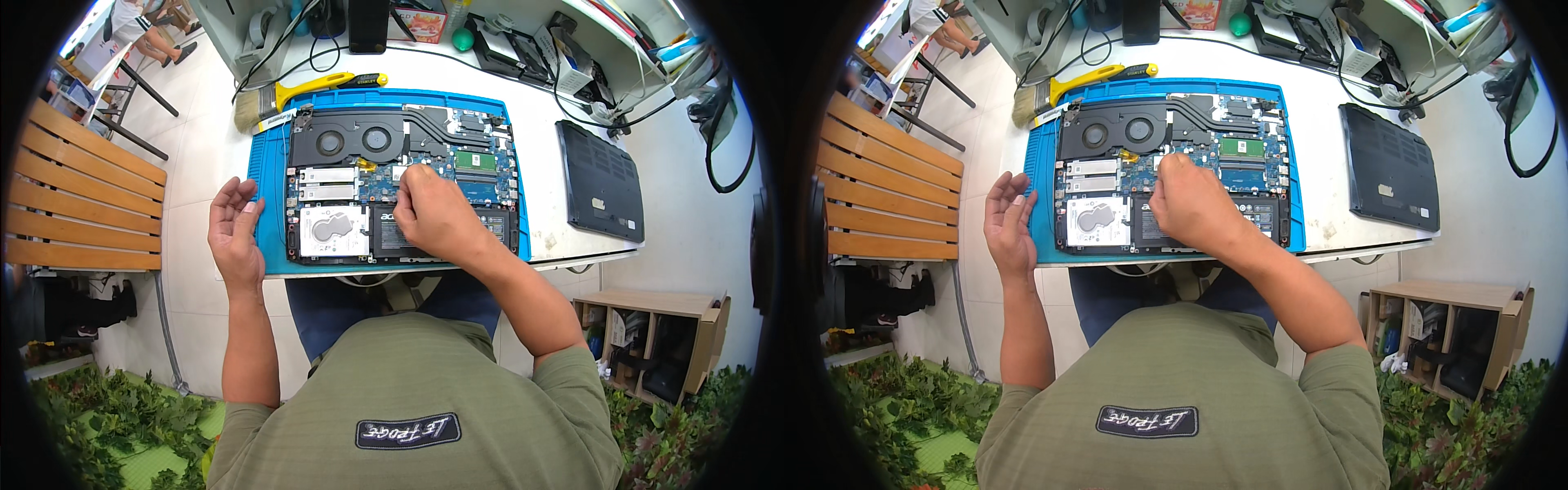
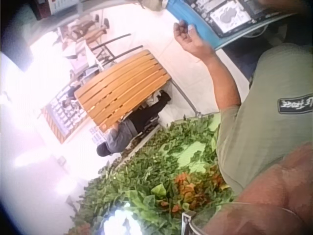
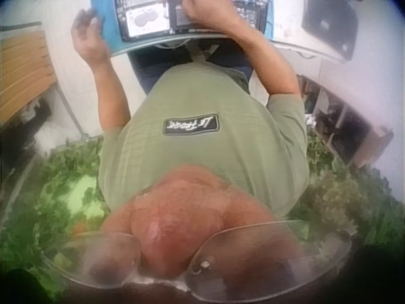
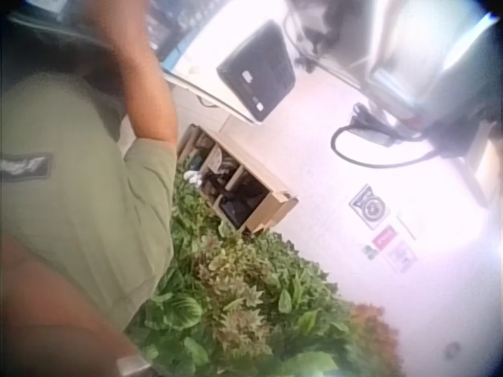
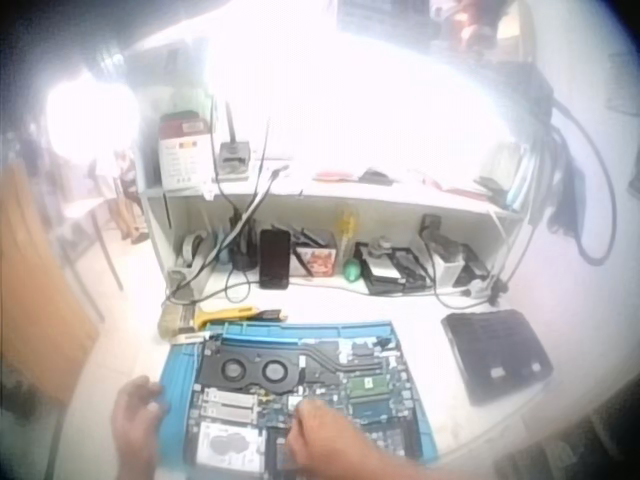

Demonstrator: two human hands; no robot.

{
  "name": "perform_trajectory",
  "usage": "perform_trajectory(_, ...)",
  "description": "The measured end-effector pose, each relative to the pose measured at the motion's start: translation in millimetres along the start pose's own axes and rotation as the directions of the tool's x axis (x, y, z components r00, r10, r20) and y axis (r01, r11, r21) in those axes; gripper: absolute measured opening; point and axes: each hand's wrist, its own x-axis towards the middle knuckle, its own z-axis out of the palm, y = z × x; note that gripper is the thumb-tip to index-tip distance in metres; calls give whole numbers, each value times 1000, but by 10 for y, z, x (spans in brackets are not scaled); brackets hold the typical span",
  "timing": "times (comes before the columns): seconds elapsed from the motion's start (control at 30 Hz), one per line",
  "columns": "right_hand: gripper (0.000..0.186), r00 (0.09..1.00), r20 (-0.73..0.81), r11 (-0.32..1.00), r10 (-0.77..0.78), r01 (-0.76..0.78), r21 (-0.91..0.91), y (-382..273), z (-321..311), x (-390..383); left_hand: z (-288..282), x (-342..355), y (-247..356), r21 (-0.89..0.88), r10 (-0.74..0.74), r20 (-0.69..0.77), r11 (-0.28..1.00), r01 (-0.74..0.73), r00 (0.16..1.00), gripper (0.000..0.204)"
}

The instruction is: The person works on the internal components of a laptop using a screwdriver and a brush.

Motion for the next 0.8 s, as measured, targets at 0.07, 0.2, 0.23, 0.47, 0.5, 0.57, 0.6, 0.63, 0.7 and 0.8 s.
perform_trajectory(0.07,17,1000,5,999,23,-23,36,22,-47,32,25,-30,61,89,2,35,996,-6,999,46)
perform_trajectory(0.2,15,1000,5,987,27,-28,158,71,-65,58,233,-168,257,146,57,183,986,-85,981,36)
perform_trajectory(0.23,15,999,1,983,32,-32,179,87,-55,66,298,-190,299,186,70,242,976,-117,968,34)
perform_trajectory(0.47,12,982,39,916,187,-189,353,80,-314,-30,748,-141,449,290,16,560,933,-214,829,32)
perform_trajectory(0.5,11,983,24,908,183,-179,380,94,-358,-76,792,-140,470,310,-6,573,927,-210,820,33)
perform_trajectory(0.57,8,993,-101,933,55,-15,358,127,-416,-215,886,-126,527,332,-46,609,922,-202,792,35)
perform_trajectory(0.6,6,996,-85,943,-17,44,329,96,-438,-284,884,-107,532,281,0,674,925,-256,739,41)
perform_trajectory(0.63,8,992,-76,919,-99,120,377,61,-458,-340,902,-108,517,229,-28,727,952,-203,687,51)
perform_trajectory(0.7,9,982,47,895,-184,147,421,-32,-510,-438,1006,-202,600,164,-68,786,981,-101,615,60)
perform_trajectory(0.8,11,981,135,878,-141,61,474,-91,-562,-622,1145,-357,501,119,-189,848,978,170,496,61)
